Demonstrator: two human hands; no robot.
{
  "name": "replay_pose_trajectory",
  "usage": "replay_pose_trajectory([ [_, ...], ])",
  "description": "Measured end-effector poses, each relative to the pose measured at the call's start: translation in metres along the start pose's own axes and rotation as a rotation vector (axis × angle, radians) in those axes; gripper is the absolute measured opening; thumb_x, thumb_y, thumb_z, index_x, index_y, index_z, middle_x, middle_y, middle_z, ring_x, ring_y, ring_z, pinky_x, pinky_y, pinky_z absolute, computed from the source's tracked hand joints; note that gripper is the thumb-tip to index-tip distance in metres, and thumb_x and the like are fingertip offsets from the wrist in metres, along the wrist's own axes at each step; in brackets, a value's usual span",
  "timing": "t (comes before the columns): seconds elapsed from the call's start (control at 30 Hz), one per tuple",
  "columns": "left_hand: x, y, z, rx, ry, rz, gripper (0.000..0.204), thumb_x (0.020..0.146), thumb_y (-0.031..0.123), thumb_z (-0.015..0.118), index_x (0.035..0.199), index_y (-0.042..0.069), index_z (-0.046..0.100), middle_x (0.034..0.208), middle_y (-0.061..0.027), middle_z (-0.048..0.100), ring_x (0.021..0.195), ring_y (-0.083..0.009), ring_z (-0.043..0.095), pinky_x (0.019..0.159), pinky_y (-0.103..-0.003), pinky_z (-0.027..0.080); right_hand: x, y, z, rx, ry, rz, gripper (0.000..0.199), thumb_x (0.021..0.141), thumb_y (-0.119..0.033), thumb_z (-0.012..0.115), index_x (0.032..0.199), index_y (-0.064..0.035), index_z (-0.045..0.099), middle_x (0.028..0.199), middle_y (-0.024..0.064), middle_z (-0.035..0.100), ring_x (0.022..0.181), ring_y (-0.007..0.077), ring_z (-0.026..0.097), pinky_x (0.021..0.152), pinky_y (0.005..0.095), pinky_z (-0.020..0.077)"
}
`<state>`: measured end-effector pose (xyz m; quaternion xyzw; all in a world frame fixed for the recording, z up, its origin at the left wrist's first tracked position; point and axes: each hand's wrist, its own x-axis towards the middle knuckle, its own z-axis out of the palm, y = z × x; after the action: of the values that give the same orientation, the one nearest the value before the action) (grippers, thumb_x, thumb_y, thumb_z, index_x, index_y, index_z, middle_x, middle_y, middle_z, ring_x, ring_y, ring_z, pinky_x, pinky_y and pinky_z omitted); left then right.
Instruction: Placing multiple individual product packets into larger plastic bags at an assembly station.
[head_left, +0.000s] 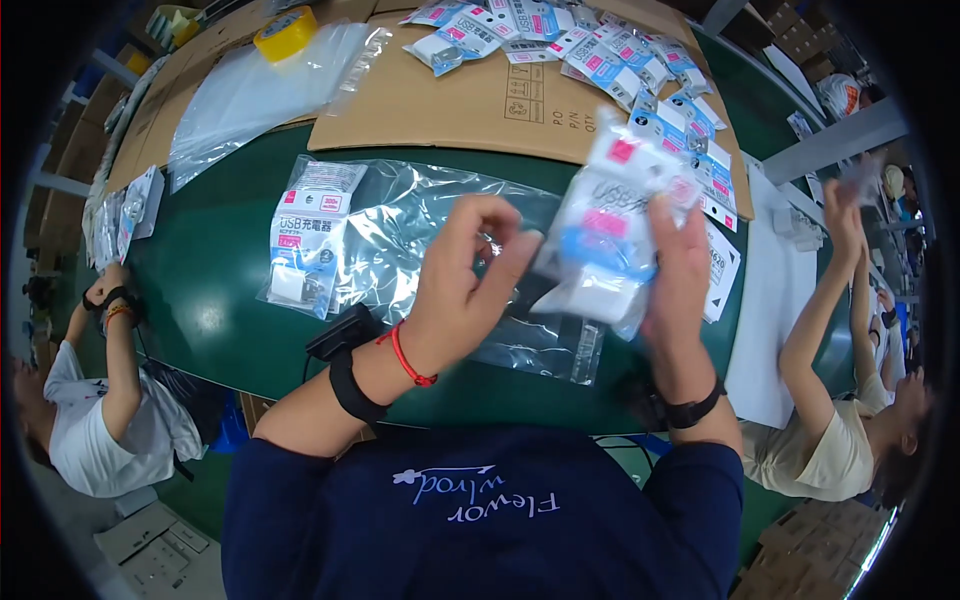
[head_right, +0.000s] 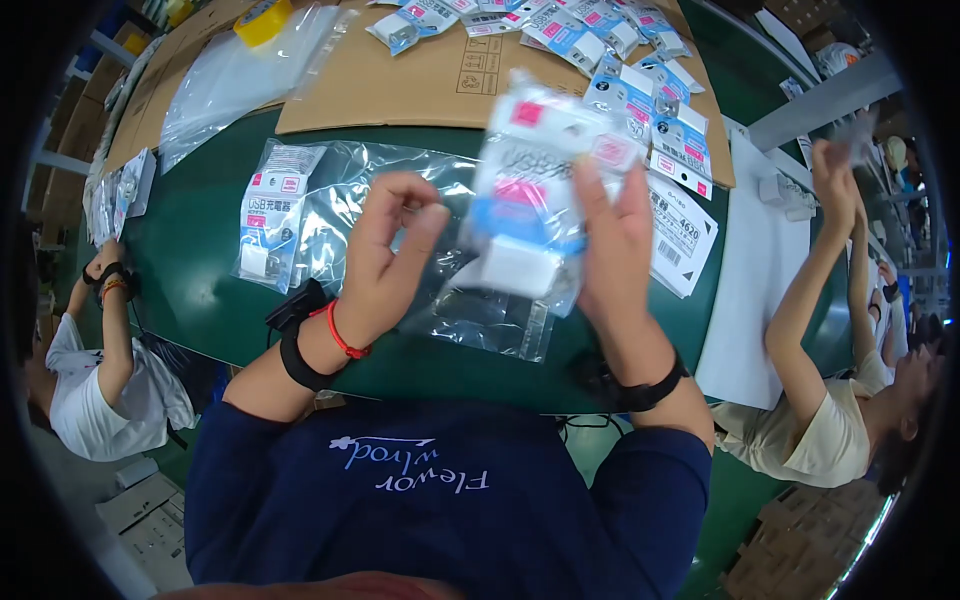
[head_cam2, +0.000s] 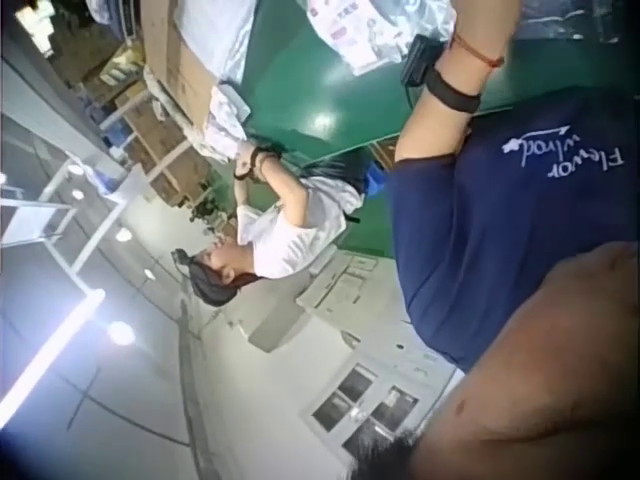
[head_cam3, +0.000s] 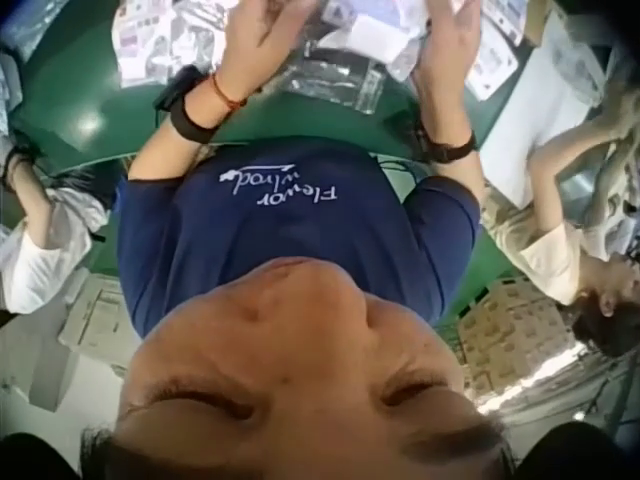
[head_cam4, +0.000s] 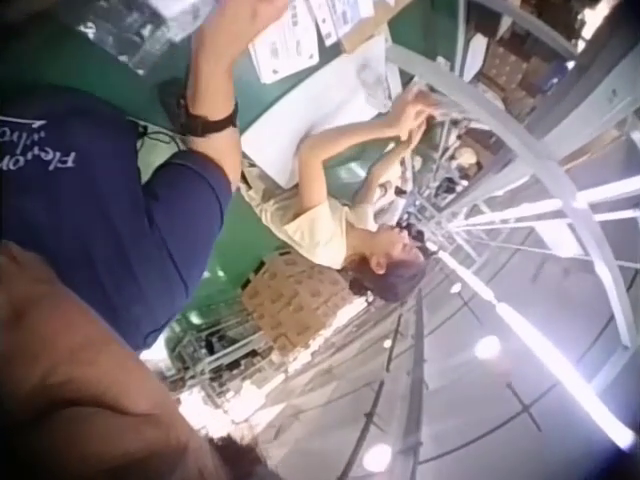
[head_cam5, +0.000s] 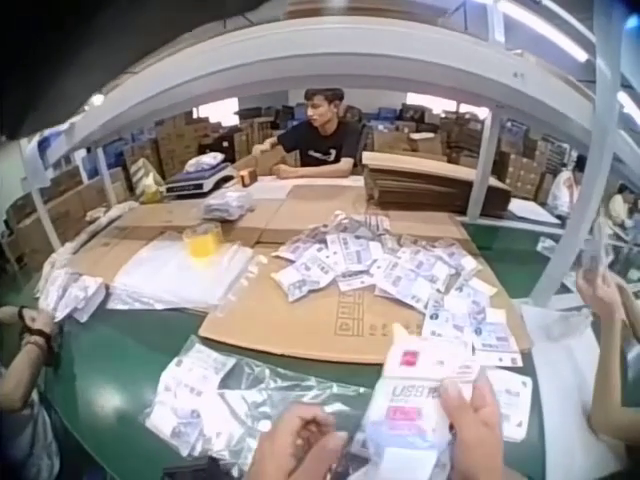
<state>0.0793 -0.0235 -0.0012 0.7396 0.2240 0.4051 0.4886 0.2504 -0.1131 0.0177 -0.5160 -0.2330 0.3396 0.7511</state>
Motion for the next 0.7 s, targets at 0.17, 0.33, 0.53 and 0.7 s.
replay_pose_trajectory([
  [0.17,-0.010,-0.003,0.012,0.500,-0.412,0.083,0.022,0.088,0.023,0.062,0.088,0.004,0.053,0.080,-0.0087,0.057,0.073,-0.0236,0.059,0.061,-0.034,0.048,0.030,-0.017,-0.050,-0.083,0.072,0.019,0.042,0.093,-0.015,0.057,0.130,-0.0017,0.043,0.112,0.0090,0.061,0.089,0.0137,0.064,0.079,0.0269,0.0530],
  [0.33,-0.019,-0.026,0.027,0.614,-0.390,0.146,0.019,0.085,0.019,0.063,0.081,0.003,0.054,0.076,-0.0099,0.057,0.069,-0.0273,0.057,0.059,-0.036,0.046,0.025,-0.018,-0.068,-0.431,-0.181,0.189,0.042,0.092,-0.018,0.059,0.129,-0.0018,0.046,0.111,0.0074,0.061,0.089,0.0123,0.063,0.079,0.0248,0.0506],
  [0.53,-0.020,-0.015,0.017,0.408,-0.204,0.155,0.012,0.080,0.010,0.067,0.084,0.003,0.057,0.073,-0.0096,0.058,0.064,-0.0281,0.058,0.054,-0.036,0.046,0.017,-0.028,-0.069,-0.860,-0.703,0.326,0.042,0.090,-0.019,0.062,0.126,-0.0021,0.051,0.111,0.0059,0.061,0.097,0.0115,0.057,0.085,0.0253,0.0456],
  [0.7,-0.020,0.004,0.015,0.486,-0.241,0.308,0.010,0.078,0.005,0.066,0.084,0.004,0.059,0.074,-0.0094,0.058,0.062,-0.0272,0.059,0.052,-0.035,0.046,0.018,-0.016,-0.038,-0.879,-0.846,0.420,0.041,0.090,-0.021,0.062,0.125,-0.0022,0.052,0.112,0.0073,0.060,0.101,0.0125,0.053,0.089,0.0273,0.0428],
])
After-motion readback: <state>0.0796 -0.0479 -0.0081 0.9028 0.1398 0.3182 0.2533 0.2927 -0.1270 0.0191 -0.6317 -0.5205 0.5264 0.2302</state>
